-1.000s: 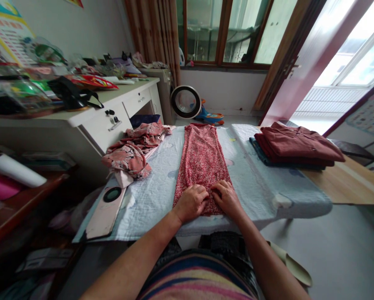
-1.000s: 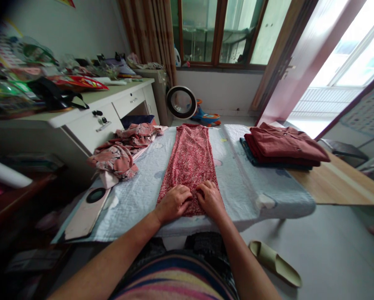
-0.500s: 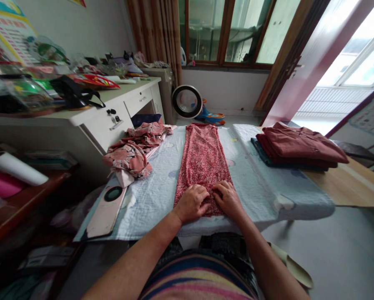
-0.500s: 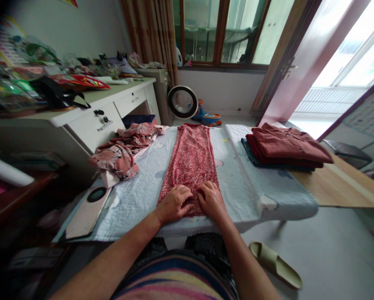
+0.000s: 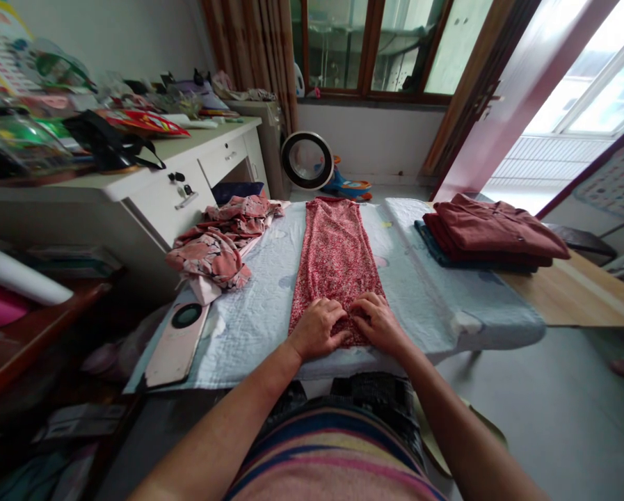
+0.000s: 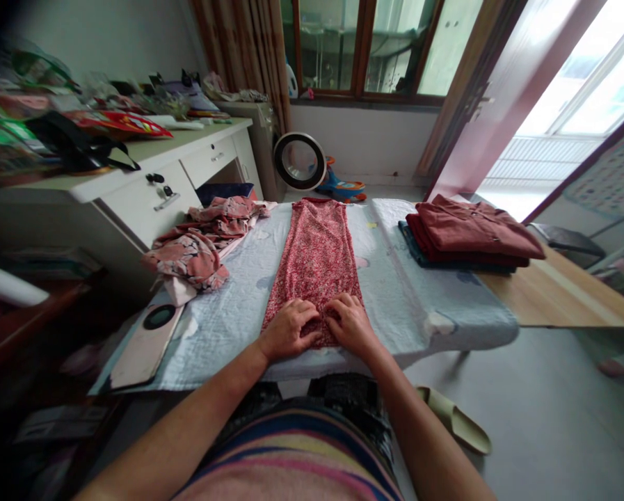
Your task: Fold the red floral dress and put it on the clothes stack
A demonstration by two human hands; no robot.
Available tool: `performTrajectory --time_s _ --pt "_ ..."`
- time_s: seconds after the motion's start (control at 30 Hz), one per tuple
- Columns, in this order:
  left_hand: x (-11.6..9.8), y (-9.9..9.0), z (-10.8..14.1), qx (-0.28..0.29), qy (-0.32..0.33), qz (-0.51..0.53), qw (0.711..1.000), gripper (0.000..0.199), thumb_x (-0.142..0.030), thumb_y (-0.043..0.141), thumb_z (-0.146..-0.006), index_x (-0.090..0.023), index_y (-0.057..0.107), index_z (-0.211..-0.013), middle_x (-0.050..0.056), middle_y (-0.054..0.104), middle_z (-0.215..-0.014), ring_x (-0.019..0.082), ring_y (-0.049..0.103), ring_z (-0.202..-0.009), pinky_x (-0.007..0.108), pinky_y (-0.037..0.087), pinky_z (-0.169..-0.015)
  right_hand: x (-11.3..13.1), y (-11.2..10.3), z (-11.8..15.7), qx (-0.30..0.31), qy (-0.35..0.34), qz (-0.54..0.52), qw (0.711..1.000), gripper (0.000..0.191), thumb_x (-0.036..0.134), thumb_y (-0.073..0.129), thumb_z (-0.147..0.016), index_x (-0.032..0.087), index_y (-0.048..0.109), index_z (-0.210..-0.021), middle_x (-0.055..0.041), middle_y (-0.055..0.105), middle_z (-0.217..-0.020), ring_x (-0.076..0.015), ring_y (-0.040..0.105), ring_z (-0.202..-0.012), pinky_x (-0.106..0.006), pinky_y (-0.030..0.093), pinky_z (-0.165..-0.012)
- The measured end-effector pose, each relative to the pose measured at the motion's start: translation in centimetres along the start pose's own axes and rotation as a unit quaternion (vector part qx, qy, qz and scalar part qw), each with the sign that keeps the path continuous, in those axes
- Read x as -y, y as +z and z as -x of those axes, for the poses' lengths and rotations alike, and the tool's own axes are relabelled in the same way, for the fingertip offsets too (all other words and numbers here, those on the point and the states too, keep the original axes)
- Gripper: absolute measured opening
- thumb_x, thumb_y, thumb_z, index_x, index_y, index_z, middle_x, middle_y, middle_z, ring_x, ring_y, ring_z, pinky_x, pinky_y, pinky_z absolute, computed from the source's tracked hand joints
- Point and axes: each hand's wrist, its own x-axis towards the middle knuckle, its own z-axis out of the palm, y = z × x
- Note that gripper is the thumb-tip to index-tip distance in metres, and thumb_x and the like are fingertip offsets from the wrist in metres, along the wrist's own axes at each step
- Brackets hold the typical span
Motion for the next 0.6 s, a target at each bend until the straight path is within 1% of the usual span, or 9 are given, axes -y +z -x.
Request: performTrajectory --time_s 0.13,0.2,0.27,0.33,0.43,0.6 --pt "0.2 0.1 0.0 -0.007 0.003 0.019 1.000 0.022 -0.036 0.064 -0.087 -0.022 0.064 -0.104 0.005 0.065 -0.106 0.023 0.055 -0.102 0.041 0.040 -0.097 1.1 -1.4 1.6 0.069 -0.032 -0.036 0.996 0.040 0.025 0.069 -0.079 0.024 0.062 -0.119 -0.0084 0.058 -0.127 -0.0246 0.052 -0.119 -0.042 0.041 -0.103" --pt "0.3 0.2 0.0 -0.007 0.002 0.024 1.000 0.020 -0.033 0.064 -0.086 -0.022 0.065 -0.103 0.004 0.065 -0.106 0.023 0.055 -0.102 0.040 0.040 -0.096 1.6 -1.8 2.3 0.103 -0.042 -0.030 0.993 0.049 0.028 0.073 -0.076 0.025 0.059 -0.123 -0.0095 0.055 -0.132 -0.0266 0.049 -0.125 -0.045 0.038 -0.107" --pt "0.4 0.2 0.0 -0.007 0.000 0.023 1.000 0.017 -0.029 0.064 -0.085 -0.022 0.064 -0.101 0.004 0.065 -0.106 0.022 0.056 -0.102 0.039 0.040 -0.095 2.0 -1.8 2.6 0.122 -0.045 -0.011 0.991 0.052 0.029 0.076 -0.073 0.024 0.059 -0.122 -0.0102 0.053 -0.135 -0.0280 0.047 -0.127 -0.048 0.036 -0.109" --pt "0.5 0.2 0.0 -0.005 0.001 0.024 1.000 0.014 -0.026 0.063 -0.085 -0.022 0.064 -0.098 0.004 0.064 -0.106 0.022 0.055 -0.102 0.038 0.041 -0.093 2.3 -1.6 2.5 0.128 -0.045 0.008 0.991 0.049 0.027 0.076 -0.073 0.023 0.061 -0.119 -0.0105 0.054 -0.134 -0.0285 0.047 -0.125 -0.048 0.036 -0.109" --pt "0.5 0.2 0.0 0.006 0.002 0.027 1.000 0.008 -0.022 0.060 -0.085 -0.021 0.064 -0.093 0.004 0.065 -0.101 0.021 0.055 -0.099 0.037 0.042 -0.090 2.4 -1.2 2.2 0.119 -0.043 0.028 0.992 0.038 0.024 0.074 -0.075 0.024 0.066 -0.112 -0.0096 0.057 -0.129 -0.0280 0.049 -0.120 -0.046 0.039 -0.105" --pt "0.5 -0.1 -0.2 0.020 -0.010 0.043 0.999 0.009 -0.021 0.057 -0.086 -0.021 0.065 -0.089 0.004 0.065 -0.097 0.021 0.056 -0.096 0.036 0.042 -0.089 2.3 -0.7 1.9 0.101 -0.047 0.055 0.992 0.027 0.020 0.068 -0.079 0.025 0.070 -0.106 -0.0079 0.059 -0.124 -0.0267 0.051 -0.115 -0.044 0.042 -0.101"
